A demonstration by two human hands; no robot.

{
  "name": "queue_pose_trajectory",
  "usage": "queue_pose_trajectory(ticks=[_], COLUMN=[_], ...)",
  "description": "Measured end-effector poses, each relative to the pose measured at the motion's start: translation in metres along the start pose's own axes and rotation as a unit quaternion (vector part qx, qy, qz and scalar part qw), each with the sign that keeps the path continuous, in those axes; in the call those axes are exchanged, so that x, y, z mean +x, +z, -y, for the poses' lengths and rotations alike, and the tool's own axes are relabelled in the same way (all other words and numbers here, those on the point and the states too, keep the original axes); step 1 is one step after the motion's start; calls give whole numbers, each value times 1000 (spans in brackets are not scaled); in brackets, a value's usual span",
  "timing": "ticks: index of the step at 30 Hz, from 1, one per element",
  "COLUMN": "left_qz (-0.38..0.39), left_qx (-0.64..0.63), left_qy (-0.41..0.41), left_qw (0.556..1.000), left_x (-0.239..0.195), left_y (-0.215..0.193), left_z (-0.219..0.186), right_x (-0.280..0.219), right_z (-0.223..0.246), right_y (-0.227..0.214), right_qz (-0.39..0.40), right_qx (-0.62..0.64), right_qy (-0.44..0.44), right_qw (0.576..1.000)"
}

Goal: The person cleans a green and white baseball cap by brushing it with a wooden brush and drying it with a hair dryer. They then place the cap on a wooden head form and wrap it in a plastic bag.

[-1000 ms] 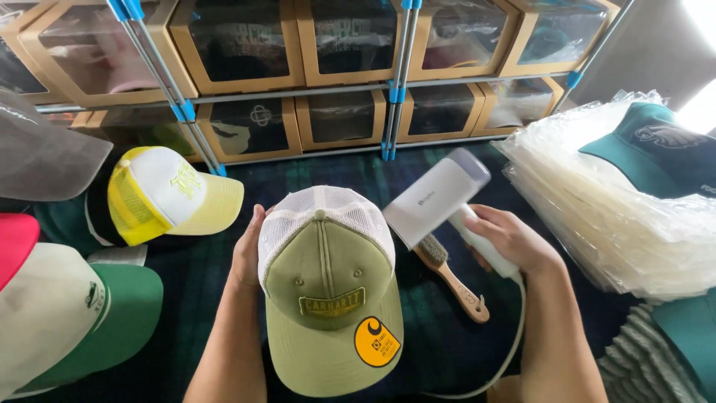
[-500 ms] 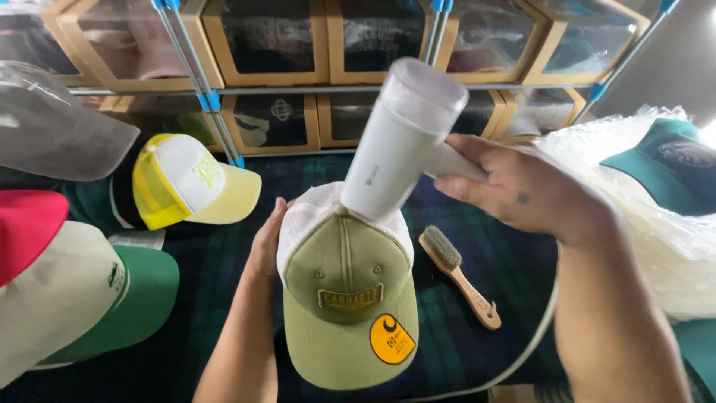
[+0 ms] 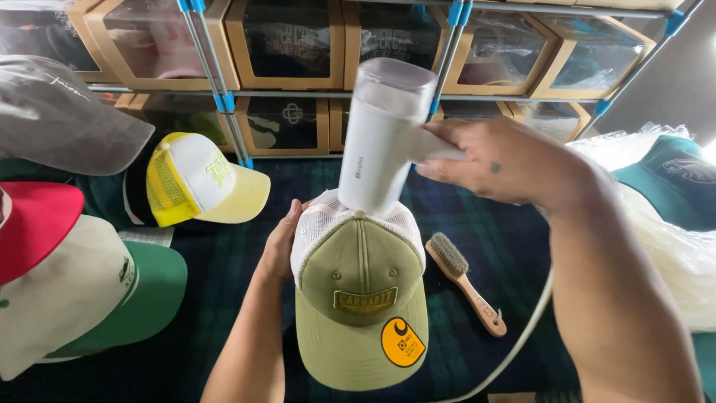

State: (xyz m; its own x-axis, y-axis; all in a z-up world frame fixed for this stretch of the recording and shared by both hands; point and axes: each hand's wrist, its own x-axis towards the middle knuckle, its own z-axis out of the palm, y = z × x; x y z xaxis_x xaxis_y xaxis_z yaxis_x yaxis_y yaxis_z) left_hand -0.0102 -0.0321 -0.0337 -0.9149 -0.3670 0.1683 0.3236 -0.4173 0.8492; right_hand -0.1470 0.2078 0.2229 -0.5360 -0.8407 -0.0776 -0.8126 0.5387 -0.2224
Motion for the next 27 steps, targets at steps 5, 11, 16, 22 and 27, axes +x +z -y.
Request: queue_pose_trajectory(ticks=[5,11,16,22,27], left_qz=[17,8,-13,-18,16], left_qx=[-14,-7,-16,-17,-9], left_qy=[4,27,-26,-23,14], left_qw=[1000,1000,999,999,1000], left_x=[-5,1,-6,0,4], left_y=[13,7,16,2,14], left_z=[-13,2,-12,-2,0], right_x=[-16,26,-20,-86,-83], right_z=[18,5,5,-93,-133], right_y=[-17,4,-9,91,146], right_qz=[42,-45,50,-60,-277], right_qx=[-43,-6,-14,155,174], right_qy=[110,-21,104,172,-88], right_qw=[992,999,993,971,941])
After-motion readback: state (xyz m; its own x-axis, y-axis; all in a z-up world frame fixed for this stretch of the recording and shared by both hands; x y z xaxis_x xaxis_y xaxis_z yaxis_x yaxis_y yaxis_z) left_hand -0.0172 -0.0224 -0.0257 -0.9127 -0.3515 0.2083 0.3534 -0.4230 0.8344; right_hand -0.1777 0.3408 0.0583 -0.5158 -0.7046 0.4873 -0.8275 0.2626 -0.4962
